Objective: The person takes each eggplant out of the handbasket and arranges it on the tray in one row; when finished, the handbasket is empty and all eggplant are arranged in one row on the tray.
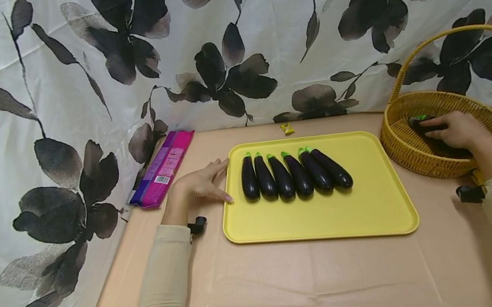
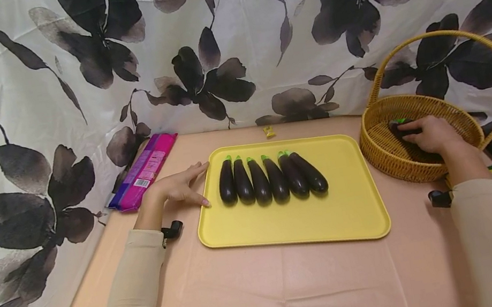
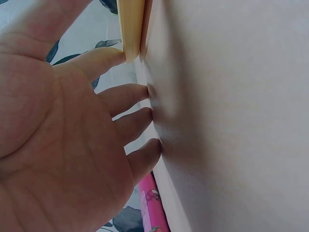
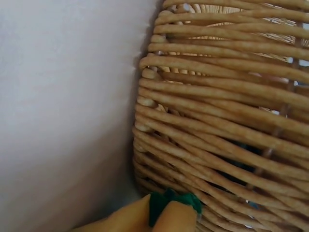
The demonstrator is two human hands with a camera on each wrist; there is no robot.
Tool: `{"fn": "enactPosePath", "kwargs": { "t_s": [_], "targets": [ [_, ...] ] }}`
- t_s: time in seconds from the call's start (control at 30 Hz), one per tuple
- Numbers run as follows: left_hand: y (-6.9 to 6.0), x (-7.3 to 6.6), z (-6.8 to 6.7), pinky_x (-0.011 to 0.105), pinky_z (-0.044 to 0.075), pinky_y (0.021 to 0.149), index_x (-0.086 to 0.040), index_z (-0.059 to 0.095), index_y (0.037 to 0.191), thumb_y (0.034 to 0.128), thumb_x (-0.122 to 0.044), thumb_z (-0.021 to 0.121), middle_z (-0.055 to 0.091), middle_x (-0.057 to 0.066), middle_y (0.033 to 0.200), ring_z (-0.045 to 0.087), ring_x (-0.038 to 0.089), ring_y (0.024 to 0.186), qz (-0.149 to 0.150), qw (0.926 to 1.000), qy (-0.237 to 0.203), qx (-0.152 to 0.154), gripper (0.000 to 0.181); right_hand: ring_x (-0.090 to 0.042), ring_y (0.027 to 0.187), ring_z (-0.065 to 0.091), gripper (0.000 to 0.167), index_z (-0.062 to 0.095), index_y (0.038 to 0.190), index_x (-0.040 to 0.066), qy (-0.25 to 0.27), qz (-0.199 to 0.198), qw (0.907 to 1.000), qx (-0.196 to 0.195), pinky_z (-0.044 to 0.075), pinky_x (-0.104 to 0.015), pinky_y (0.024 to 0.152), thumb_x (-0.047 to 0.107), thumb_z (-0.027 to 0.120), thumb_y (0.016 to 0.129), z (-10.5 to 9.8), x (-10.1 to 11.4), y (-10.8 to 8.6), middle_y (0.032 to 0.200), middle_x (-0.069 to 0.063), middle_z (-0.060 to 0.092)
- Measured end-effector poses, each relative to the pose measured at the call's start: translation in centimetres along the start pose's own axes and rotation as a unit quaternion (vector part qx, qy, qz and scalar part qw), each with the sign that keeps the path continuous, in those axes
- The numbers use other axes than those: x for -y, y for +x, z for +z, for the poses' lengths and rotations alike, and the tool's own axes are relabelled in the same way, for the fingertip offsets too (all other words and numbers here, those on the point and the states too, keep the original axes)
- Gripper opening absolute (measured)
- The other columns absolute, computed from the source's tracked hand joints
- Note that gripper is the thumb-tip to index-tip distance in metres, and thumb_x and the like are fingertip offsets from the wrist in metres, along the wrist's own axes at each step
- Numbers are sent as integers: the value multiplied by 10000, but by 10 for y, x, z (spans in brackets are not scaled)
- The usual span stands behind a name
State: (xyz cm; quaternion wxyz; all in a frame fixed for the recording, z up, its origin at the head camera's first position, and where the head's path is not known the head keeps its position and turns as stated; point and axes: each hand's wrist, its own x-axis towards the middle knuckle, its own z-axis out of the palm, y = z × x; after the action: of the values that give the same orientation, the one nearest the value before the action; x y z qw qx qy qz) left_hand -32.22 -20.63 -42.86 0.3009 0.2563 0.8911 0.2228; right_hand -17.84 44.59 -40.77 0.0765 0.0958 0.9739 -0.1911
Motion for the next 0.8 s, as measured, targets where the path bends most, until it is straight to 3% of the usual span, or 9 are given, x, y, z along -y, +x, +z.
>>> {"fn": "enactPosePath", "kwargs": {
  "t_s": [0.17, 0.47, 0.8],
  "targets": [
    [1, -1, -1, 547, 2, 1315, -254, 105, 1692, 699, -506, 950, -42, 100, 1768, -80, 307, 1634, -4, 10000, -30, 15, 1328, -701, 1331, 275, 666, 482, 1515, 42, 77, -32, 9999, 120, 238, -810, 1077, 517, 547, 1053, 0, -2, 2, 1498, -487, 305],
    [0, -1, 0, 543, 2, 1316, -248, 105, 1692, 705, -505, 946, -44, 109, 1767, -80, 309, 1634, 26, 10000, -25, 12, 1322, -696, 1366, 242, 719, 439, 1537, 18, 236, -106, 9994, 247, 207, -812, 1091, 512, 587, 1034, 3, 0, 2, 1515, -476, 297],
    [0, -1, 0, 547, 4, 1316, -252, 111, 1692, 702, -501, 950, -37, 105, 1768, -73, 307, 1635, 31, 10000, -39, -21, 1321, -666, 1355, 313, 642, 470, 1526, 6, 419, -223, 9989, -61, 267, -796, 1079, 433, 578, 1059, 3, 9, -3, 1508, -460, 346]
  ]
}}
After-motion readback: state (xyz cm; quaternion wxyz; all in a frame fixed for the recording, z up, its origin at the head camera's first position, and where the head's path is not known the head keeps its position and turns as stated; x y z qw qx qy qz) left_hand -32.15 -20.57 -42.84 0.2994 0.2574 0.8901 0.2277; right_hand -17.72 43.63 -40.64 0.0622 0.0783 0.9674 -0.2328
